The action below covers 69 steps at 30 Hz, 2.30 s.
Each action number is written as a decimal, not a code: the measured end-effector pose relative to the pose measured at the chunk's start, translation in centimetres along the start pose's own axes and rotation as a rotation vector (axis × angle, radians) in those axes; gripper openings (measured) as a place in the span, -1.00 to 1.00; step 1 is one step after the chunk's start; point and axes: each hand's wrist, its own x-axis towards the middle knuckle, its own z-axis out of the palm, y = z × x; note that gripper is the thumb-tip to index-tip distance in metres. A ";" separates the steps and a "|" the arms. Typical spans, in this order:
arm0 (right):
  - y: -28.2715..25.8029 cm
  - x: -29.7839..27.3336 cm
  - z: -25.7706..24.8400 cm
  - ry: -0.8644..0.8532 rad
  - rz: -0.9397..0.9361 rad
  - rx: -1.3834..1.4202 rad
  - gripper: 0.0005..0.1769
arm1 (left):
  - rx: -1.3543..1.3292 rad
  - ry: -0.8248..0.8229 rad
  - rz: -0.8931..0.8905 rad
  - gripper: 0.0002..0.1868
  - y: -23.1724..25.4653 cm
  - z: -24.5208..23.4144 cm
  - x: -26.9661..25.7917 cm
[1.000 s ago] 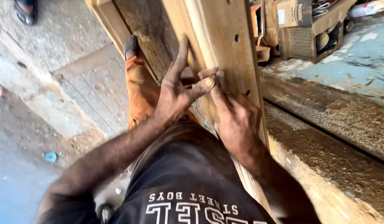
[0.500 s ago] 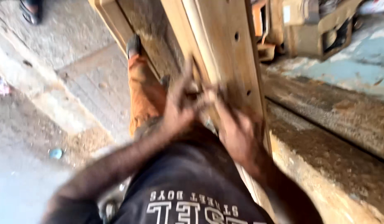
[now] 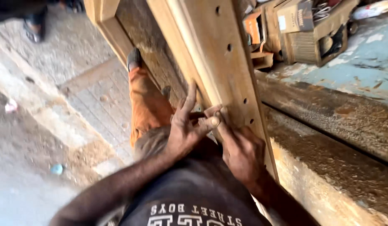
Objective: The person sands the inner and outer edges of a wooden frame with sandpaper and uses a hammer to drive a chisel into the wood.
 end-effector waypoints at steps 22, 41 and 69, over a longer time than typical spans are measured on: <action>0.3 -0.5 0.7 -0.028 -0.022 -0.013 -0.44 | 0.061 -0.043 -0.159 0.07 1.0 -0.6 0.5; 1.0 10.1 1.7 0.009 -0.164 -0.093 -0.27 | -0.109 0.063 -0.131 0.08 3.3 -4.5 8.8; -1.2 19.2 0.6 0.044 -0.162 -0.105 -0.42 | 0.284 0.144 -0.148 0.18 5.6 -7.9 15.2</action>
